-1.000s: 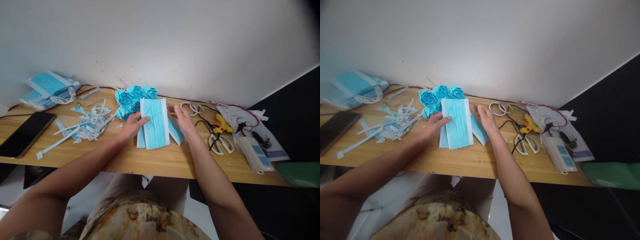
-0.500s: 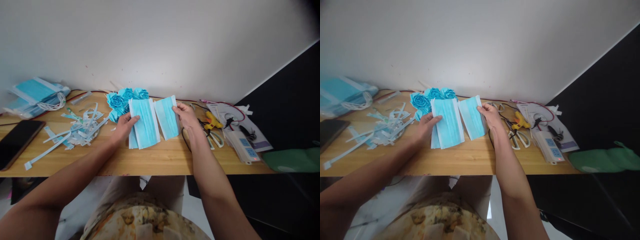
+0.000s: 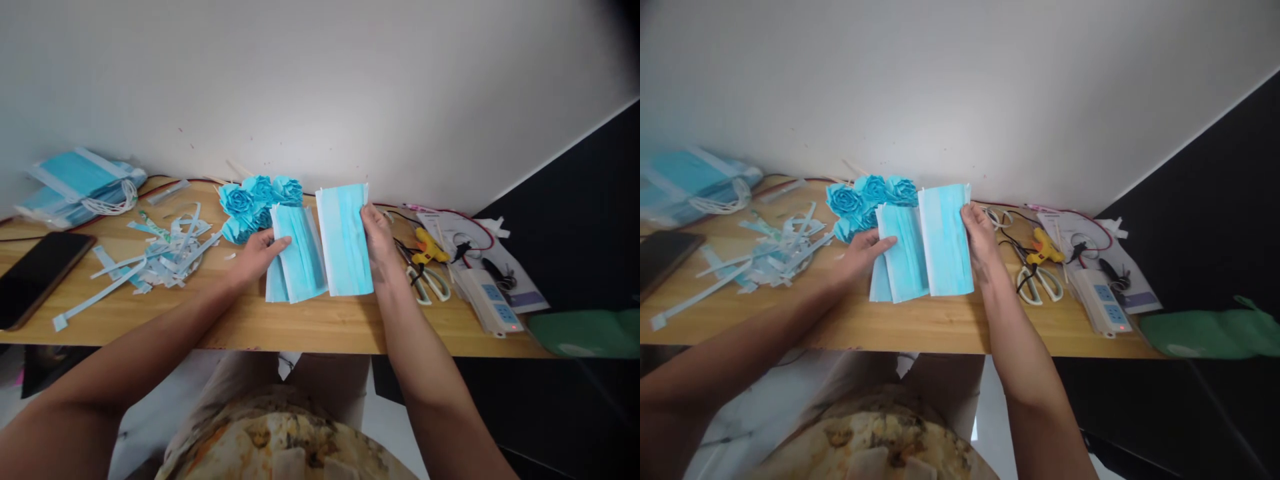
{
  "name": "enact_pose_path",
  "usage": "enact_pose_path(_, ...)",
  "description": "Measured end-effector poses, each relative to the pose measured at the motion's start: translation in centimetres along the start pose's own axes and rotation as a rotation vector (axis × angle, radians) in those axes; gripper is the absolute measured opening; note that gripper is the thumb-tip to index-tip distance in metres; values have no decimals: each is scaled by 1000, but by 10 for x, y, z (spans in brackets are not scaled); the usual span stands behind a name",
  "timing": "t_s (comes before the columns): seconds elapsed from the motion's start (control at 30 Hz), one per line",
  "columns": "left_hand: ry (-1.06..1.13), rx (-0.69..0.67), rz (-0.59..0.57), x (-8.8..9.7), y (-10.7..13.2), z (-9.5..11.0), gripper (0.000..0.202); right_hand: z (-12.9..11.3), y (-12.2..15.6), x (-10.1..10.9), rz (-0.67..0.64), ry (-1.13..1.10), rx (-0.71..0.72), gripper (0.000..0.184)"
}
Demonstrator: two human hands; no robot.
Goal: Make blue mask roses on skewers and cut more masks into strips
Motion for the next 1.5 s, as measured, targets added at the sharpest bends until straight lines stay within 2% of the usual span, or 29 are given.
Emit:
enact_pose_path(0.1, -122, 3, -15, 1, -1, 1, 35, 5, 10, -27, -112, -66, -26, 54)
enact_pose_path(0.2, -140, -26, -56, -2, -2, 4, 42, 14, 15, -45, -206, -50, -43, 49)
enact_pose_path(0.37, -81, -35, -113, -8, -2, 6, 47, 24, 10, -51, -280, 93, 12, 43)
enact_pose_path(0.43, -88, -21, -98, -7, -1, 5, 48, 24, 3, -39, -214, 205, 43, 52)
enact_pose_path(0.53, -91, -4, -62, -5, 0, 5, 48, 17, -11, -3, 21, 359, 91, 68)
enact_pose_path(0.57, -84, -1, -58, -4, 1, 5, 48, 14, -15, 11, 109, 386, 105, 67)
enact_pose_path(0.67, -30, -4, -31, -3, 2, 7, 45, 4, -24, 52, 319, 429, 141, 49)
enact_pose_path(0.73, 34, 0, 7, 0, 3, 9, 41, 0, -28, 67, 356, 427, 156, 39)
enact_pose_path(0.8, 98, 9, 47, 2, 3, 10, 37, -3, -29, 69, 299, 390, 158, 38)
enact_pose_path(0.9, 157, 16, 82, 5, 3, 10, 35, -3, -28, 60, 189, 336, 151, 41)
enact_pose_path(0.97, 174, 3, 106, 6, 3, 12, 37, 2, -26, 51, 134, 379, 139, 36)
enact_pose_path(1.03, 192, -13, 132, 8, 3, 14, 39, 13, -27, 39, 57, 533, 124, 26)
enact_pose_path(1.13, 218, -26, 161, 10, 3, 15, 41, 34, -28, 20, -113, 929, 149, 14)
enact_pose_path(1.2, 221, -30, 154, 10, 4, 16, 42, 40, -26, 9, -194, 1133, 227, 16)
enact_pose_path(1.23, 218, -35, 144, 9, 4, 16, 42, 37, -24, 5, -192, 1173, 284, 19)
enact_pose_path(1.3, 211, -48, 117, 7, 4, 16, 41, 23, -20, 1, -118, 1121, 378, 23)
enact_pose_path(1.37, 199, -62, 97, 5, 5, 17, 39, 11, -15, -3, -91, 930, 368, 30)
enact_pose_path(1.5, 167, -43, 66, 1, 5, 14, 34, 18, 0, -34, -335, 550, 141, 51)
Point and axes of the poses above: each hand's wrist, its own y-axis away from the middle knuckle, its own x-axis out of the back of the hand, z = x × y, the point moved 8 cm from there along -y, towards the middle knuckle, and after that the axes turned 8 degrees about y, right-handed, at the moved point
